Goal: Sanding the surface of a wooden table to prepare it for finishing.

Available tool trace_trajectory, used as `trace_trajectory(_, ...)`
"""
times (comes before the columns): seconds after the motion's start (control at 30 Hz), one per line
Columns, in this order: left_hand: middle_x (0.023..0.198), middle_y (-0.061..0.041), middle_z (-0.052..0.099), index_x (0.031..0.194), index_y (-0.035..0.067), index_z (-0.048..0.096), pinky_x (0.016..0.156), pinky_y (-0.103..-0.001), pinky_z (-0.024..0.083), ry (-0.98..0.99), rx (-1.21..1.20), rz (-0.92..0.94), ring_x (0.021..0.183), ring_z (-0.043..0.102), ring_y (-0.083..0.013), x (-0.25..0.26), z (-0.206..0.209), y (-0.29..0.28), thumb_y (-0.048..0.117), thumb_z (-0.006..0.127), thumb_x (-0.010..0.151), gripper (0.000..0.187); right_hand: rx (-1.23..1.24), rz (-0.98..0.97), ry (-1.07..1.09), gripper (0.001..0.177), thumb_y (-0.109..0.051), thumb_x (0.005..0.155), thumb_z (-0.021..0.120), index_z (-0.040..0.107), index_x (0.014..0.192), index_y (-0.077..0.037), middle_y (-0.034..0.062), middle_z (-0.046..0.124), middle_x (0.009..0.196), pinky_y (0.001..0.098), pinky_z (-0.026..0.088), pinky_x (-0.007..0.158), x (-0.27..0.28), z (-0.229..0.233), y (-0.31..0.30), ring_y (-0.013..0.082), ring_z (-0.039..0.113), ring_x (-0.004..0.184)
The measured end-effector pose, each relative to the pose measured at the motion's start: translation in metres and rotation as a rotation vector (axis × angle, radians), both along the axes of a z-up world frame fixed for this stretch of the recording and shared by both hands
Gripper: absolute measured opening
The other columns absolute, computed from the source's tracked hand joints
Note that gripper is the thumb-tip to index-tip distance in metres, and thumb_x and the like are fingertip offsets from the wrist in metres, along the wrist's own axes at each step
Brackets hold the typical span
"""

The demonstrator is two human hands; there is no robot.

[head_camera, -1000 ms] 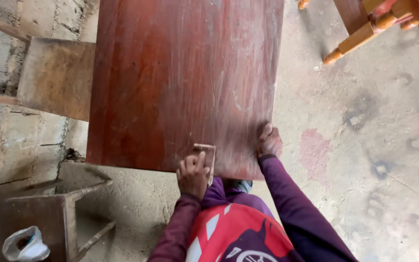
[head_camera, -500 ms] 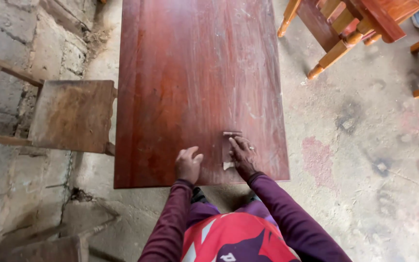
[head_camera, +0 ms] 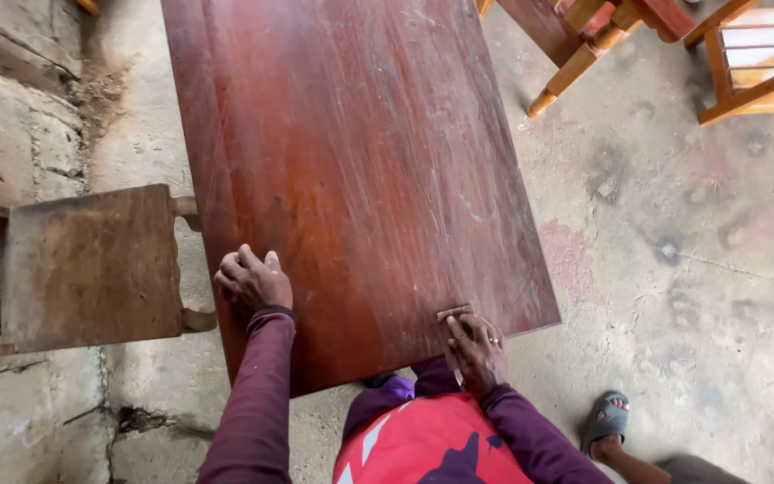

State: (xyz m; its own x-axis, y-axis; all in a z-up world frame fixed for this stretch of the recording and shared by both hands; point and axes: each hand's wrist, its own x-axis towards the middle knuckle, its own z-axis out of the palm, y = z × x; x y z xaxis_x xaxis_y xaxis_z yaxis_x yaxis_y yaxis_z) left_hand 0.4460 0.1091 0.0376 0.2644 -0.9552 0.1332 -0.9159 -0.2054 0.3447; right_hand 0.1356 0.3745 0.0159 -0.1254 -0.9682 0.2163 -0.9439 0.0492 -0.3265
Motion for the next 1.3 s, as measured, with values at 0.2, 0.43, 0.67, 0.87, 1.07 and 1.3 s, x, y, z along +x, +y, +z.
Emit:
trace_trajectory(0.2,0.129,-0.013,0.053,0.128,0.009,0.06,0.099,-0.055,0.045,-0.211,-0.042,-0.045,0.12,0.05,-0.0355,-0.043,0.017,-0.028,0.031,0.076,0.095,0.043,0.067,-0.029,-0.046,0.047,-0.025,0.092,0.07,0.064,0.139,-0.02,0.0092,0.059,0.131,0.05,0.045,0.099,-0.023,-0.016,-0.117,0.0327,0.059,0.117)
trace_trajectory(0.43,0.131,-0.014,0.054,0.129,0.008,0.061,0.102,-0.055,0.045,-0.217,-0.032,-0.043,0.122,0.049,-0.0374,-0.047,0.008,-0.033,0.03,0.073,0.094,0.043,0.011,0.037,0.074,0.055,-0.025,0.094,0.068,0.056,0.148,-0.016,0.0127,0.058,0.133,0.0551,0.046,0.1,-0.068,-0.038,-0.324,0.0314,0.059,0.121)
trace_trajectory(0.67,0.132,-0.014,0.052,0.129,0.009,0.062,0.103,-0.055,0.045,-0.231,-0.042,-0.003,0.123,0.049,-0.0381,-0.046,0.011,-0.042,0.031,0.071,0.094,0.043,-0.114,-0.09,-0.683,0.034,-0.023,0.104,0.072,0.053,0.129,-0.012,0.0115,0.046,0.109,0.0508,0.04,0.086,-0.143,-0.146,-0.576,0.0328,0.047,0.099)
trace_trajectory(0.87,0.13,-0.014,0.053,0.128,0.01,0.062,0.1,-0.056,0.045,-0.216,-0.04,-0.013,0.122,0.049,-0.0382,-0.046,0.014,-0.038,0.032,0.072,0.092,0.043,-0.099,-0.053,-0.683,0.034,-0.019,0.106,0.07,0.059,0.137,-0.013,0.0109,0.055,0.118,0.047,0.042,0.087,-0.117,-0.084,-0.531,0.0303,0.05,0.102)
trace_trajectory(1.07,0.13,-0.014,0.054,0.129,0.01,0.061,0.101,-0.055,0.046,-0.211,-0.075,-0.034,0.122,0.05,-0.0377,-0.045,0.01,-0.033,0.033,0.072,0.097,0.041,-0.034,0.063,0.088,0.054,-0.017,0.091,0.066,0.06,0.144,-0.014,0.0136,0.057,0.14,0.0565,0.045,0.099,-0.076,-0.017,-0.311,0.0377,0.057,0.124)
trace_trajectory(1.3,0.13,-0.015,0.055,0.127,0.009,0.06,0.098,-0.056,0.046,-0.182,-0.11,-0.033,0.12,0.051,-0.0381,-0.043,0.013,-0.031,0.032,0.074,0.095,0.042,0.026,-0.157,0.004,0.044,-0.02,0.092,0.068,0.063,0.136,-0.018,0.0093,0.057,0.142,0.0474,0.048,0.107,-0.005,0.002,-0.027,0.032,0.058,0.13)
